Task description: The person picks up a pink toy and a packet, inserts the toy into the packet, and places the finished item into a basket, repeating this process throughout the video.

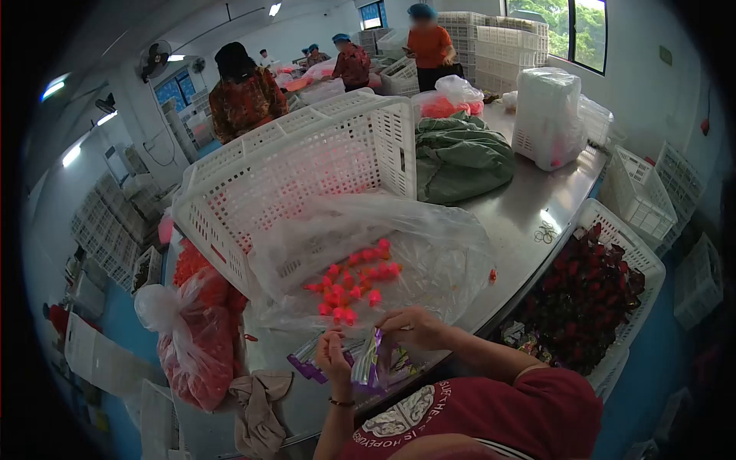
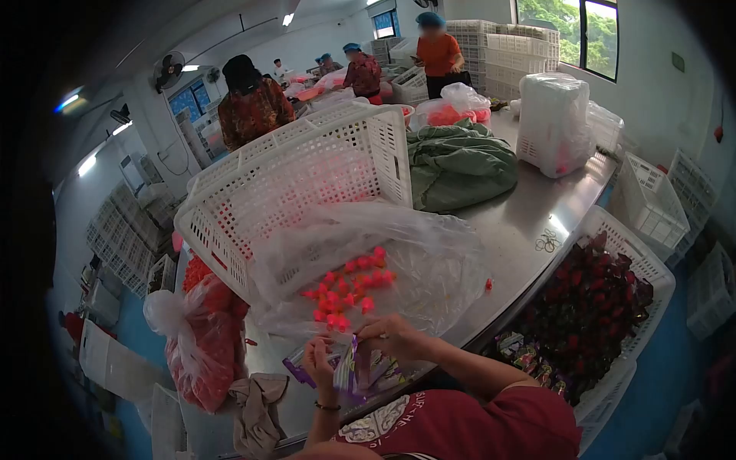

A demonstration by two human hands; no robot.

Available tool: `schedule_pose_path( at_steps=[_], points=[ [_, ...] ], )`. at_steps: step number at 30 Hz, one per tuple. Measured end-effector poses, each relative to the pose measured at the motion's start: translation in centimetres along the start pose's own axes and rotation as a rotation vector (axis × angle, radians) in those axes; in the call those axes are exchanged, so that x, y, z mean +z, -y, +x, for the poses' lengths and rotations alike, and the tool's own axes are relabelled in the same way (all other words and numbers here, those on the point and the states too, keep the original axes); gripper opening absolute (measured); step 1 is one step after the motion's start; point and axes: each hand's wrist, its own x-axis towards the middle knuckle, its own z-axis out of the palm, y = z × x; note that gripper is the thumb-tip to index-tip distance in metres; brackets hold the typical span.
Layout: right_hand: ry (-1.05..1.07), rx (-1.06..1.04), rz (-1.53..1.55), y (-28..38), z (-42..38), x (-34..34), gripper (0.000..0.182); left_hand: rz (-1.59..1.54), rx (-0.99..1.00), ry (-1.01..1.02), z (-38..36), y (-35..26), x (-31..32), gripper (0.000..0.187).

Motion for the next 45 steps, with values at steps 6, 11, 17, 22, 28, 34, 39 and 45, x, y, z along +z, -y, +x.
schedule_pose_path(
  at_steps=[6,11,17,22,28,34,39,45],
  points=[
    [-0.009,-0.268,-0.715,0.4,2.6,-2.3,0.013,-0.013,-0.120,-0.100,0.7,-0.7,-0.6,0.021],
    [-0.132,-0.371,-0.383,0.2,3.1,-1.8,0.009,-0.074,-0.097,0.219,1.0,-2.4,-0.1,0.028],
    [-0.013,-0.244,-0.129,-0.6,1.8,0.1,0.009,-0.141,-0.341,0.623,0.3,-3.3,1.5,0.036],
    [-0.060,-0.272,-0.073,-2.3,1.3,1.4,0.009,-0.034,-0.529,0.786,0.1,-1.5,1.0,0.037],
    [-0.039,-0.257,0.020,-1.5,0.9,1.4,0.010,-0.341,-0.686,0.709,-0.8,-2.0,0.8,0.036],
    [-0.021,-0.240,0.045,-1.5,0.6,1.3,0.013,-0.449,-0.697,0.689,-1.1,-2.1,0.9,0.040],
    [0.010,-0.256,0.045,-1.7,0.4,1.1,0.014,-0.448,-0.715,0.643,-1.5,-0.1,0.2,0.037],
    [0.041,-0.217,0.024,-1.9,0.3,1.1,0.019,-0.389,-0.683,0.566,-1.1,-2.9,1.7,0.026]
  ],
)
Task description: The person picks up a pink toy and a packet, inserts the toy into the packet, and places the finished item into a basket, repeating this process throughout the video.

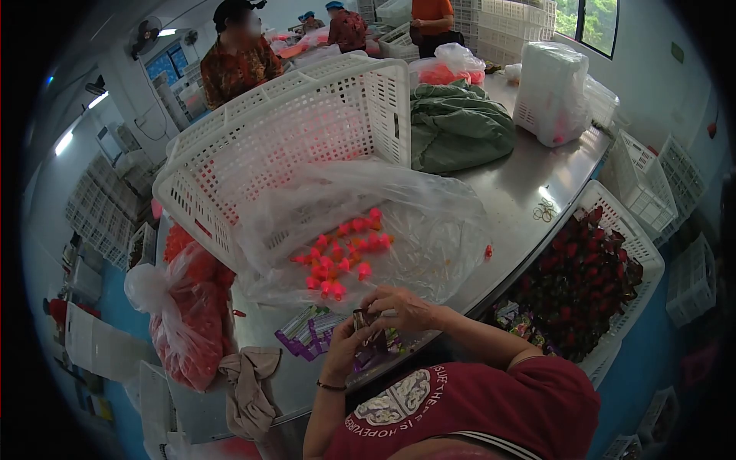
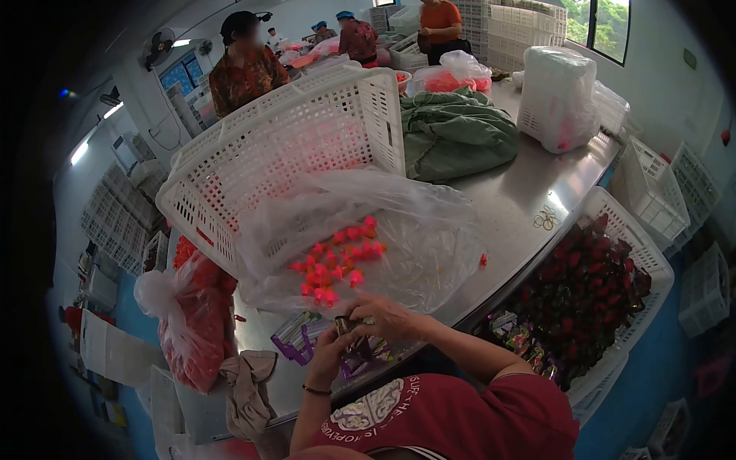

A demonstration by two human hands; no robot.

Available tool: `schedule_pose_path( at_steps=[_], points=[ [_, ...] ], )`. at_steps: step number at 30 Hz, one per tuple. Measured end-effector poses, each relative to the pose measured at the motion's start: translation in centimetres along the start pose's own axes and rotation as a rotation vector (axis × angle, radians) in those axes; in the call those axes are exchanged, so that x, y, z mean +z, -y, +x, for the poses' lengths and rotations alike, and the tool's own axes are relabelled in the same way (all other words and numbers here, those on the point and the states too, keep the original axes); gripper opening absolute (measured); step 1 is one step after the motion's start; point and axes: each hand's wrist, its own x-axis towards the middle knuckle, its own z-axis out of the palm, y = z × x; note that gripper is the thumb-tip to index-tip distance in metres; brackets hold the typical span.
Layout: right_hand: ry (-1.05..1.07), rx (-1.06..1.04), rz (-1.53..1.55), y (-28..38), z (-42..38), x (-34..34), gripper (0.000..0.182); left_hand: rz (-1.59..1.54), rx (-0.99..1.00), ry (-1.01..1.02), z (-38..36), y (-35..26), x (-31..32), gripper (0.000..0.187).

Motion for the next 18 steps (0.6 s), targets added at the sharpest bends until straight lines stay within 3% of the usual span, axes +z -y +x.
schedule_pose_path(
  at_steps=[5,9,18],
  points=[
    [0.014,0.030,0.009,-0.3,-0.1,0.0,0.020,0.028,0.069,0.015,0.3,0.9,-0.7,0.026],
    [0.008,0.072,0.090,-0.2,-0.2,0.0,0.020,-0.097,-0.010,-0.053,-0.2,0.0,0.3,0.026],
    [0.021,0.030,-0.046,-0.6,-0.4,0.2,0.019,0.007,0.076,-0.141,0.4,1.3,-0.4,0.018]
  ],
)
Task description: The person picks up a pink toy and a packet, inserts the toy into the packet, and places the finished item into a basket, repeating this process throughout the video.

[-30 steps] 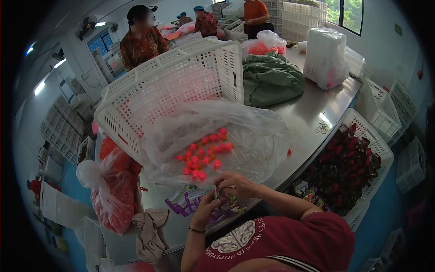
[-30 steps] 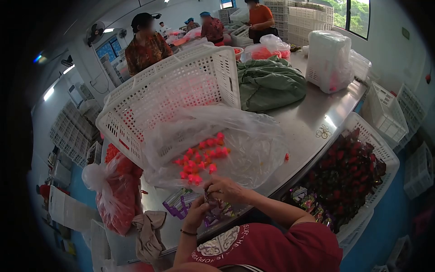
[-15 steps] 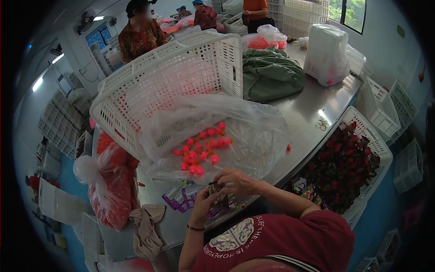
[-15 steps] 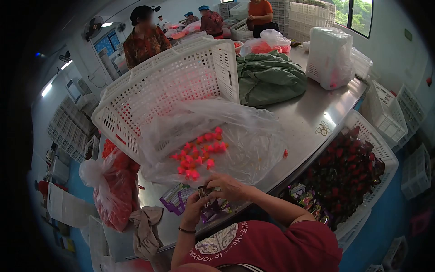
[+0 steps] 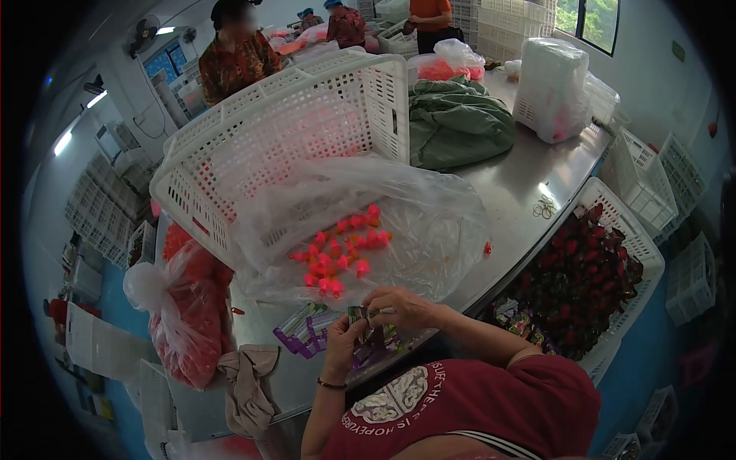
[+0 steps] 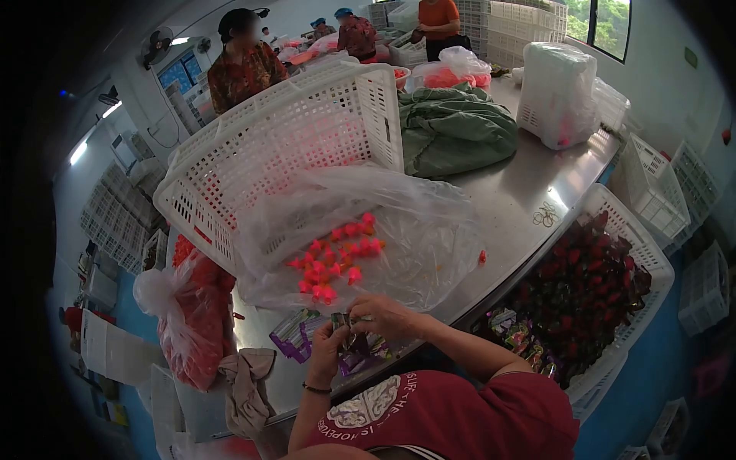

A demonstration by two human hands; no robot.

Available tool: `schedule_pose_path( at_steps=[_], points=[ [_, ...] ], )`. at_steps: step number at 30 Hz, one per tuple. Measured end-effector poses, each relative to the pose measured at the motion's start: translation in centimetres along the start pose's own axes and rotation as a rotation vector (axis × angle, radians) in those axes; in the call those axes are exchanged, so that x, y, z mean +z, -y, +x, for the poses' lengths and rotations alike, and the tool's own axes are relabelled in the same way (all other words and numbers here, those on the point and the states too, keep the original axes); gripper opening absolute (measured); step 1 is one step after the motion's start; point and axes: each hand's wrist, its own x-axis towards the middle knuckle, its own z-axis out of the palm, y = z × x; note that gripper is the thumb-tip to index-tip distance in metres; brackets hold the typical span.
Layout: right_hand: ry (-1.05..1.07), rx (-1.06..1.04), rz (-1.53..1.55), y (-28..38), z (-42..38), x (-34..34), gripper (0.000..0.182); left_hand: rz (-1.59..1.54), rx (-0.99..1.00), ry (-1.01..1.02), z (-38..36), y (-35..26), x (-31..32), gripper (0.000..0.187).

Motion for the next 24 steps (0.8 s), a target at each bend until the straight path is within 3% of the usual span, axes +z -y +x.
schedule_pose_path(
  at_steps=[3,11,24],
  points=[
    [-0.018,0.007,0.054,-0.1,0.2,-0.3,0.018,-0.041,0.004,-0.050,0.0,-0.3,0.5,0.017],
    [-0.086,0.045,0.016,0.1,0.3,-0.3,0.013,0.344,0.138,-0.146,0.3,0.2,0.3,0.020],
    [-0.140,0.107,0.030,0.0,0.9,0.4,0.018,0.323,0.182,-0.188,0.1,-0.9,1.4,0.017]
  ],
)
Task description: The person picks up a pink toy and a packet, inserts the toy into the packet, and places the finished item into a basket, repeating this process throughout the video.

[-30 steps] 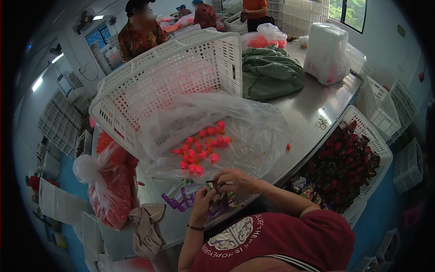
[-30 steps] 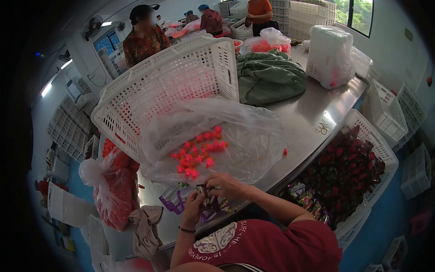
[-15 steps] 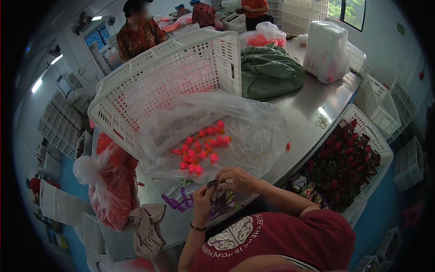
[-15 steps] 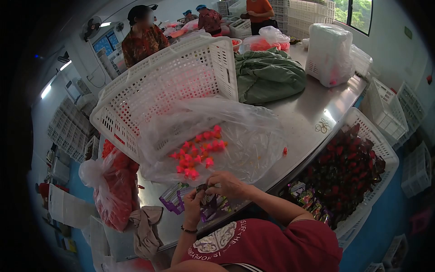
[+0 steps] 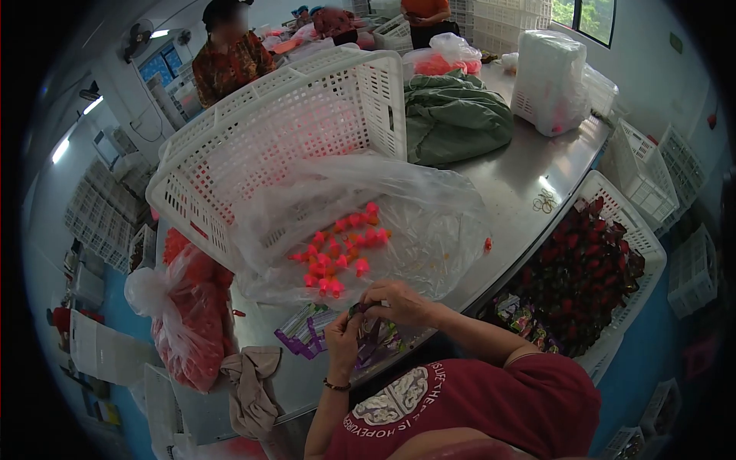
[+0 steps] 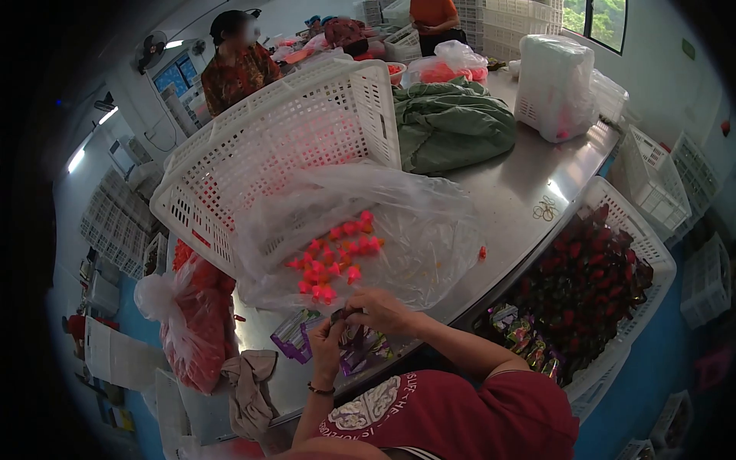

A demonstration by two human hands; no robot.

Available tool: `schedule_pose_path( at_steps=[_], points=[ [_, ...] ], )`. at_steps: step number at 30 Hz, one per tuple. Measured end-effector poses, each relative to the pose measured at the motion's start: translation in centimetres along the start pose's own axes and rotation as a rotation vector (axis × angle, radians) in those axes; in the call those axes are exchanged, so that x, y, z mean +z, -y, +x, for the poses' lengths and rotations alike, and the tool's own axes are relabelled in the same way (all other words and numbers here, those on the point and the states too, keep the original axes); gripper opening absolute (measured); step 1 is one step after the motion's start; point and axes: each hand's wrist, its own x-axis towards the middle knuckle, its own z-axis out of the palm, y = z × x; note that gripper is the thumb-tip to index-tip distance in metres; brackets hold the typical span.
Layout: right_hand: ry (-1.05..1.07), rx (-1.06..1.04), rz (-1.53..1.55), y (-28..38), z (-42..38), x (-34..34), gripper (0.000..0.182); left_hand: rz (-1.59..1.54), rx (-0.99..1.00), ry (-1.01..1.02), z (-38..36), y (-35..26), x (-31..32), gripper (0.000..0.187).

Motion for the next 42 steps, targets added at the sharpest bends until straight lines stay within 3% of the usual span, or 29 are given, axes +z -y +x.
schedule_pose_path(
  at_steps=[3,12,15,18,21,27,29,36,38,42],
  points=[
    [-0.016,-0.068,-0.059,-0.1,0.2,-0.1,0.016,-0.039,0.041,-0.009,0.2,0.5,0.0,0.017],
    [-0.136,0.002,0.017,0.6,0.1,0.3,0.015,0.033,0.127,-0.074,0.5,0.3,0.3,0.019],
    [-0.101,0.058,-0.023,0.9,0.3,0.3,0.016,0.265,0.152,-0.017,0.5,0.5,-0.3,0.018],
    [-0.181,0.104,0.123,0.3,0.1,0.9,0.018,0.125,0.109,0.028,0.0,-0.1,-0.1,0.018],
    [-0.255,0.147,0.182,0.4,0.1,-0.1,0.019,-0.060,-0.061,0.133,0.2,0.2,-0.2,0.021],
    [-0.146,0.080,-0.023,0.4,-0.1,-0.5,0.019,-0.013,-0.089,0.181,0.1,0.6,0.0,0.024],
    [-0.120,0.217,0.208,-0.1,-0.1,-0.2,0.019,-0.151,-0.136,0.171,-0.1,0.6,0.5,0.023],
    [-0.103,0.205,0.224,0.2,-0.3,-1.1,0.020,-0.109,-0.177,0.188,-0.2,0.9,-0.3,0.024],
    [0.017,0.046,-0.115,-0.2,-0.4,-1.2,0.023,-0.101,-0.197,0.225,-0.4,0.7,-0.2,0.025],
    [0.085,0.036,-0.171,-1.2,-0.6,-0.9,0.024,-0.004,-0.163,0.253,-0.3,1.5,0.1,0.025]
  ],
)
